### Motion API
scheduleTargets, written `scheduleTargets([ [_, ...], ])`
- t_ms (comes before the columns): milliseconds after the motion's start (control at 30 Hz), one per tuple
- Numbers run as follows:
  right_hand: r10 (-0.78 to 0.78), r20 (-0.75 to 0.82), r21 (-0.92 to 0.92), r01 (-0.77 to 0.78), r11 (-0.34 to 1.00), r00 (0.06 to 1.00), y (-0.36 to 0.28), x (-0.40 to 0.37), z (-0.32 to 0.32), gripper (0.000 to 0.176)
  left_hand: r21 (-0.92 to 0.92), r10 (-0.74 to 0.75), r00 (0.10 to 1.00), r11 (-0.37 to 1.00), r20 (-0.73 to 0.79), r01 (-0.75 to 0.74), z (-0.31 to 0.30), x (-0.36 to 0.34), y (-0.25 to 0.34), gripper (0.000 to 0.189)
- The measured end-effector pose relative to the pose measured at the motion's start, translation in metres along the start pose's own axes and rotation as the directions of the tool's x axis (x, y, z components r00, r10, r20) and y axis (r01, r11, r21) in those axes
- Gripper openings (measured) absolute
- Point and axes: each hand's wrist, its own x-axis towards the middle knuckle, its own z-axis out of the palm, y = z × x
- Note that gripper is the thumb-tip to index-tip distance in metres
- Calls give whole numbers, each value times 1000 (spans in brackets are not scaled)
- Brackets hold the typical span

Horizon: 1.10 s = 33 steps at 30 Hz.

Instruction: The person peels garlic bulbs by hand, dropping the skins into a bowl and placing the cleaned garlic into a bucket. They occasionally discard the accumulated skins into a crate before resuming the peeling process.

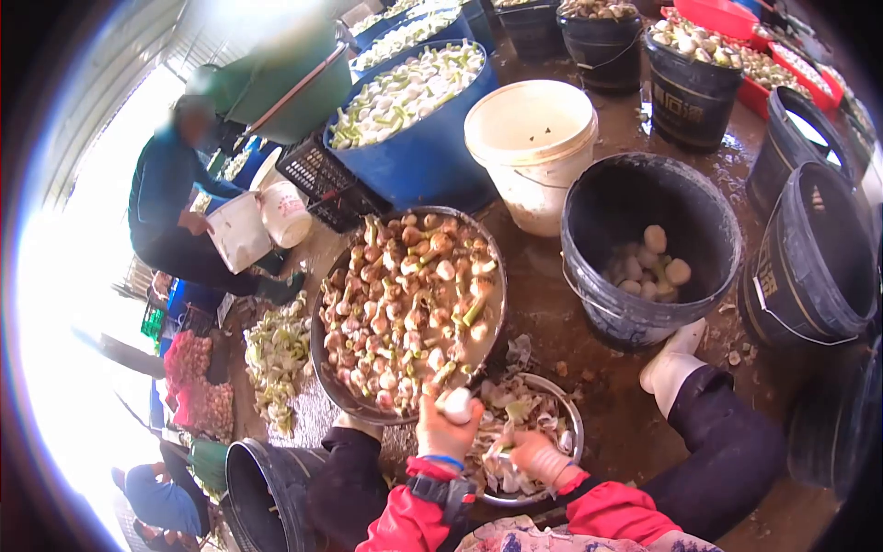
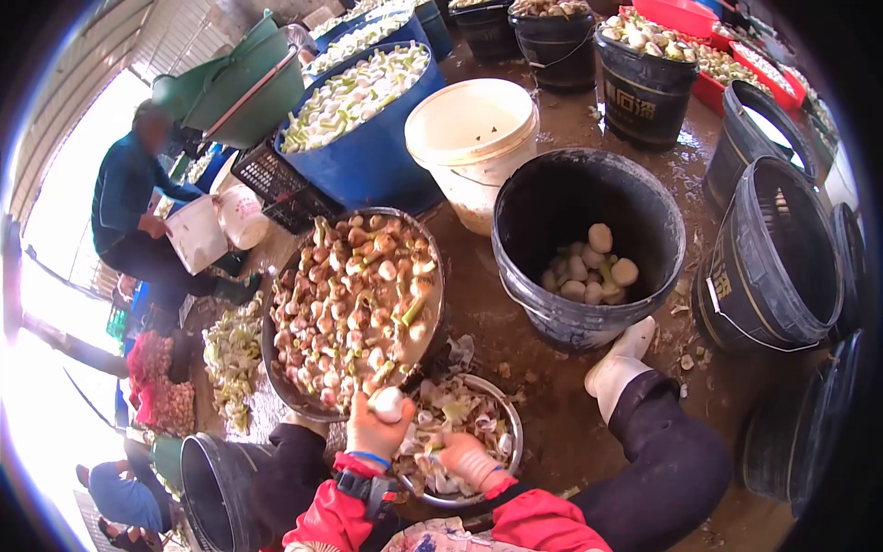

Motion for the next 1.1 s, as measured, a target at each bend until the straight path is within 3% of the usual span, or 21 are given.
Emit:
scheduleTargets([
  [33,65,17,-8,-65,998,998,-12,-4,3,26,36,67,998,997,14,-68,6,16,41,46],
  [67,130,34,-18,-130,991,991,-26,-8,6,25,-540,-30,997,839,71,64,27,47,43,51],
  [100,66,1,51,-66,997,998,0,3,21,22,-905,-224,901,126,373,406,41,66,45,58],
  [133,120,97,107,-131,986,988,-6,2,15,27,-853,-100,848,-8,521,522,35,73,87,62],
  [200,31,23,-102,-28,994,999,-4,6,13,34,-856,171,842,21,512,516,40,97,110,61],
  [233,188,97,-180,-169,969,977,-60,-10,-17,39,-900,183,884,163,431,405,43,117,98,59],
  [333,-44,40,-107,48,993,998,-3,19,7,39,-654,-296,933,668,203,354,45,176,55,29],
  [400,155,112,38,-160,986,982,-34,15,-8,45,-338,-382,905,840,186,424,55,215,-8,36],
  [500,241,142,108,-257,960,960,-35,24,-14,47,191,-409,902,905,141,380,71,237,-46,47],
  [533,240,141,109,-256,961,961,-43,21,-19,47,312,-527,827,833,195,458,70,237,-25,51],
  [600,175,34,87,-177,980,984,-52,19,-25,43,656,-357,913,741,199,146,90,255,-87,52],
  [667,175,-13,132,-172,976,984,-54,23,-30,40,639,-434,878,739,205,216,84,255,-79,49],
  [767,213,-118,276,-174,945,970,-46,20,-28,31,467,-307,928,866,210,181,46,223,-46,29],
  [800,93,-189,237,-46,970,978,-28,27,-25,30,411,-220,947,905,236,109,31,208,-25,22],
  [867,84,-310,311,18,950,947,6,47,-14,36,430,-69,946,900,318,-78,5,186,-23,19],
  [900,-100,-262,313,182,932,960,22,62,-17,39,447,131,939,853,317,-270,-3,169,-17,18],
  [933,-281,-217,322,340,884,935,27,71,-22,43,460,327,888,766,322,-449,-10,152,-7,16],
  [967,-96,-129,741,160,652,987,-25,42,-35,53,419,411,837,731,361,-539,-15,133,6,17],
  [1000,33,38,969,-45,244,999,-89,8,-51,64,430,440,790,670,426,-605,-18,116,10,23],
  [1067,-29,57,971,-49,232,998,-105,-5,-50,64,336,542,701,625,463,-705,-18,80,23,32],
  [1100,-43,57,967,-45,250,997,-98,-6,-42,53,299,548,749,693,373,-656,-16,64,23,38],
])
